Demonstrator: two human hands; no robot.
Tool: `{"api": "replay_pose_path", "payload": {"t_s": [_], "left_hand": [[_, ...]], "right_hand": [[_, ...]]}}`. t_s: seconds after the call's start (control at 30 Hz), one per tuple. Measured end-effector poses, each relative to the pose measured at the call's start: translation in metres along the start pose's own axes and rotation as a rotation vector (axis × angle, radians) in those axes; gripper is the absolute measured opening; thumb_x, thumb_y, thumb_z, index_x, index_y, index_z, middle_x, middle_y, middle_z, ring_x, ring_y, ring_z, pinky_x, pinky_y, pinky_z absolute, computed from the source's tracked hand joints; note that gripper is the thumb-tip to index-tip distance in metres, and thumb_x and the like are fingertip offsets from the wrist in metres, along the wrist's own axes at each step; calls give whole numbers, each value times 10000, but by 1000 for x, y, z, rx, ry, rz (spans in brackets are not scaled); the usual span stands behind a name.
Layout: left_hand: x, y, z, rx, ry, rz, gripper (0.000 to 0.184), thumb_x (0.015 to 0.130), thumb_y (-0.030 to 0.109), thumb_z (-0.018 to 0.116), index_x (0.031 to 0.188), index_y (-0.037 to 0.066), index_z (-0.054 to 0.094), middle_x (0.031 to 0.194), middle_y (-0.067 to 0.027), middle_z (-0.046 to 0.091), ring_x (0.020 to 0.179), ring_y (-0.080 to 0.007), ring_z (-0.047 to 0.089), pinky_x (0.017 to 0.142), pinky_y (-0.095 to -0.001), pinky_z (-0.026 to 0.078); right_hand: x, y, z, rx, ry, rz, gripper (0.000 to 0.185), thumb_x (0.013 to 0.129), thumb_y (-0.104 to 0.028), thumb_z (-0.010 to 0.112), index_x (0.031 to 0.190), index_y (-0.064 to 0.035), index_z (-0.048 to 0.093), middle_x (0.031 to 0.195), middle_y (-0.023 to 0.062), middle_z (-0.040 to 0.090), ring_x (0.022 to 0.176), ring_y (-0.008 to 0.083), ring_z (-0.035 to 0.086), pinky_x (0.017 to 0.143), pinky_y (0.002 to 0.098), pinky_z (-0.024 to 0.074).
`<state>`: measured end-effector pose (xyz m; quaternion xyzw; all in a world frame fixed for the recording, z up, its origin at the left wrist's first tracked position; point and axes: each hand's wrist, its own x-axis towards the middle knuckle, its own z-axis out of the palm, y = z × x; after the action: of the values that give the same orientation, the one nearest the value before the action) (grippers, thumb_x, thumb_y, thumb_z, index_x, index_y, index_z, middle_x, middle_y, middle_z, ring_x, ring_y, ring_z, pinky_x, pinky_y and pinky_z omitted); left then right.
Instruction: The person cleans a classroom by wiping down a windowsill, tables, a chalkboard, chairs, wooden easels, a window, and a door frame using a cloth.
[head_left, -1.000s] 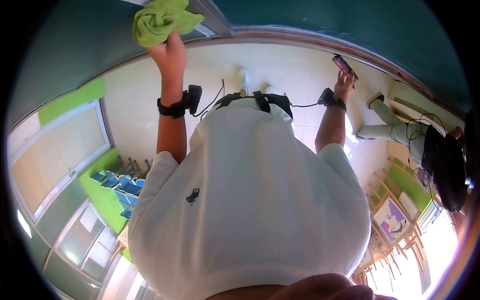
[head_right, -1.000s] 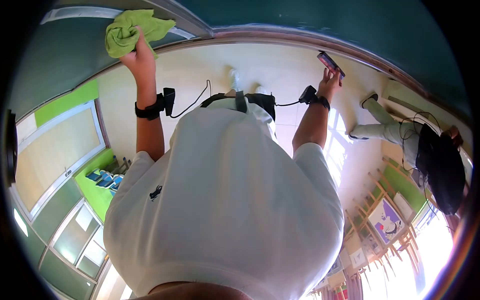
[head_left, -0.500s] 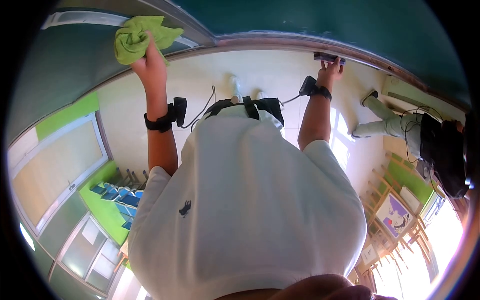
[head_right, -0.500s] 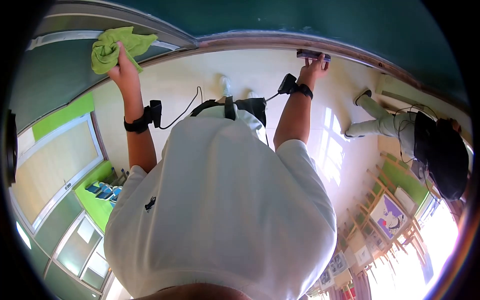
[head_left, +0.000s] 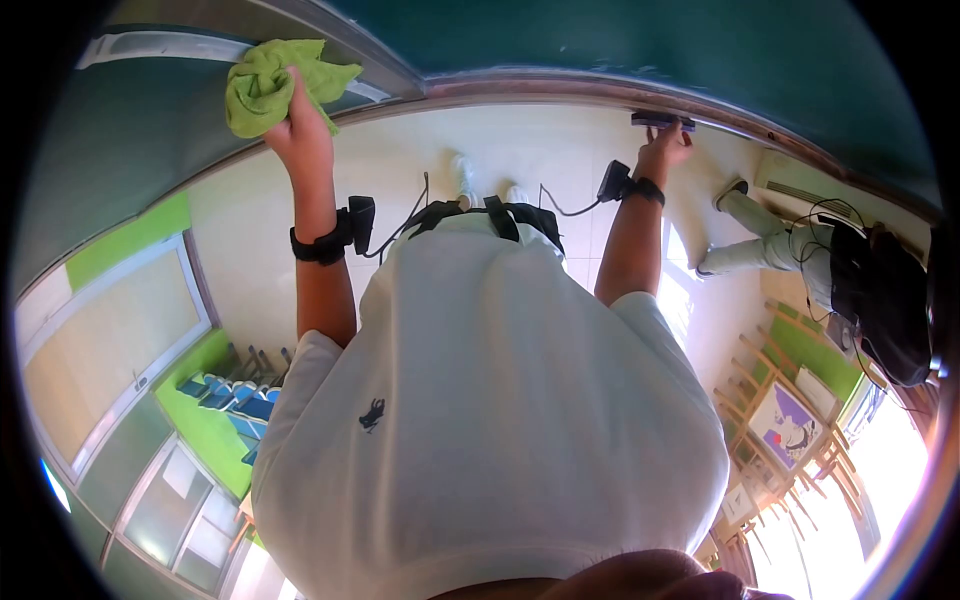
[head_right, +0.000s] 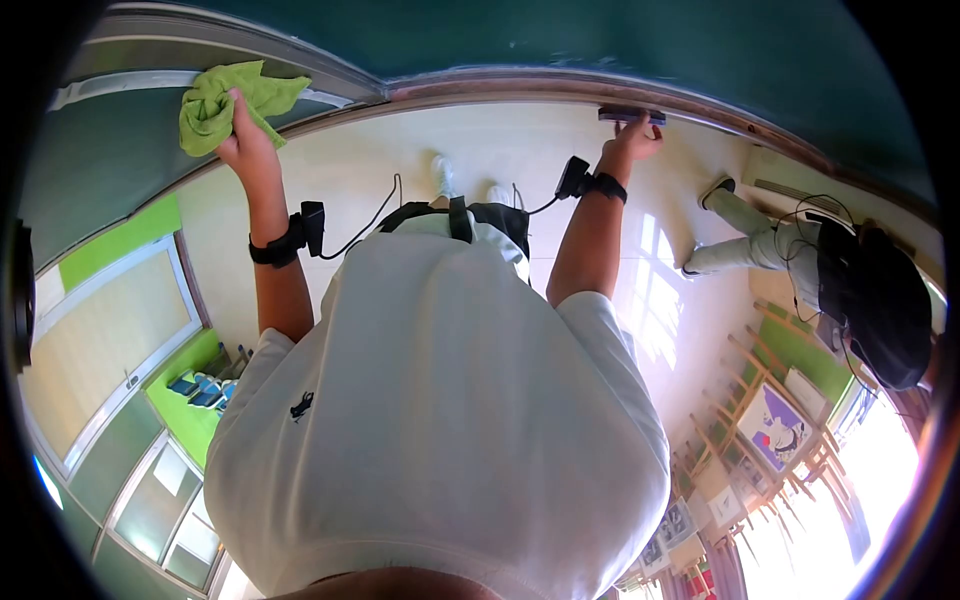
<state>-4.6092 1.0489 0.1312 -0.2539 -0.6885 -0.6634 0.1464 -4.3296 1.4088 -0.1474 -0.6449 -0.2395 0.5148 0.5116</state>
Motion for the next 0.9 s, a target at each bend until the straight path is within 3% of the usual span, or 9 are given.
{"api": "replay_pose_path", "payload": {"t_s": [0.13, 0.23, 0.3, 0.47, 0.57, 0.6, 0.7, 0.8, 0.9], "left_hand": [[-3, -5, 2, -7, 48, -44, 249, 960, 108, 551, 1151, -52, 557, 1129, -79, 607, 1008, -142, 567, 891, -276, 445], [-2, -7, 4, -1, 63, -96, 283, 956, 132, 560, 1174, -49, 556, 1182, -84, 604, 1059, -161, 564, 933, -298, 430], [1, -10, 9, -26, 49, -76, 270, 960, 123, 552, 1169, -48, 554, 1162, -81, 603, 1041, -150, 561, 914, -287, 436], [2, -16, 6, -45, 63, -60, 255, 962, 114, 546, 1159, -47, 555, 1130, -75, 606, 1010, -138, 561, 889, -279, 445], [3, -16, 6, -46, 55, -43, 251, 962, 116, 547, 1155, -44, 560, 1128, -73, 606, 1008, -134, 560, 885, -281, 445], [3, -16, 7, -34, 40, -37, 249, 963, 117, 547, 1154, -42, 561, 1131, -73, 605, 1010, -133, 558, 884, -281, 445], [1, -9, 3, -25, 22, -57, 243, 961, 116, 550, 1148, -38, 564, 1133, -71, 603, 1012, -130, 556, 883, -279, 445], [-1, -10, 1, -19, 40, -86, 234, 957, 110, 556, 1139, -37, 567, 1123, -69, 607, 1007, -127, 557, 881, -276, 445], [1, -10, 4, -45, 50, -72, 231, 952, 104, 564, 1136, -36, 568, 1109, -67, 614, 993, -123, 562, 876, -270, 446]], "right_hand": [[-8, -6, -13, 167, -165, 227, 452, 852, -152, 677, 1197, -163, 384, 1010, 139, 564, 914, 275, 581, 771, 565, 547], [-5, 1, -17, 218, -203, 177, 478, 845, -153, 690, 1208, -172, 380, 1004, 131, 569, 914, 274, 580, 752, 542, 551], [10, 1, -27, 127, -147, 67, 514, 816, -175, 731, 1206, -169, 397, 1018, 136, 577, 915, 298, 593, 724, 523, 553], [14, -46, -36, -262, 284, -818, 430, 785, -207, 745, 1163, -51, 611, 958, 177, 631, 778, 273, 613, 703, 378, 514], [21, -49, -23, -590, 69, -923, 398, 761, -238, 751, 1118, -83, 664, 921, 159, 664, 820, 298, 627, 727, 378, 515], [26, -42, -18, -1065, -32, -716, 387, 722, -262, 764, 1072, -110, 701, 894, 128, 686, 866, 312, 631, 740, 398, 512], [30, -31, -28, -901, -151, -985, 456, 659, -272, 812, 1071, -111, 701, 872, 150, 683, 836, 337, 621, 736, 458, 503], [-1, -51, -20, -658, 235, -1010, 459, 645, -271, 823, 1061, -117, 705, 862, 169, 678, 805, 347, 612, 728, 453, 503], [11, -36, -15, -868, 31, -952, 444, 661, -309, 810, 1038, -98, 705, 859, 176, 676, 803, 355, 613, 733, 464, 501]]}}
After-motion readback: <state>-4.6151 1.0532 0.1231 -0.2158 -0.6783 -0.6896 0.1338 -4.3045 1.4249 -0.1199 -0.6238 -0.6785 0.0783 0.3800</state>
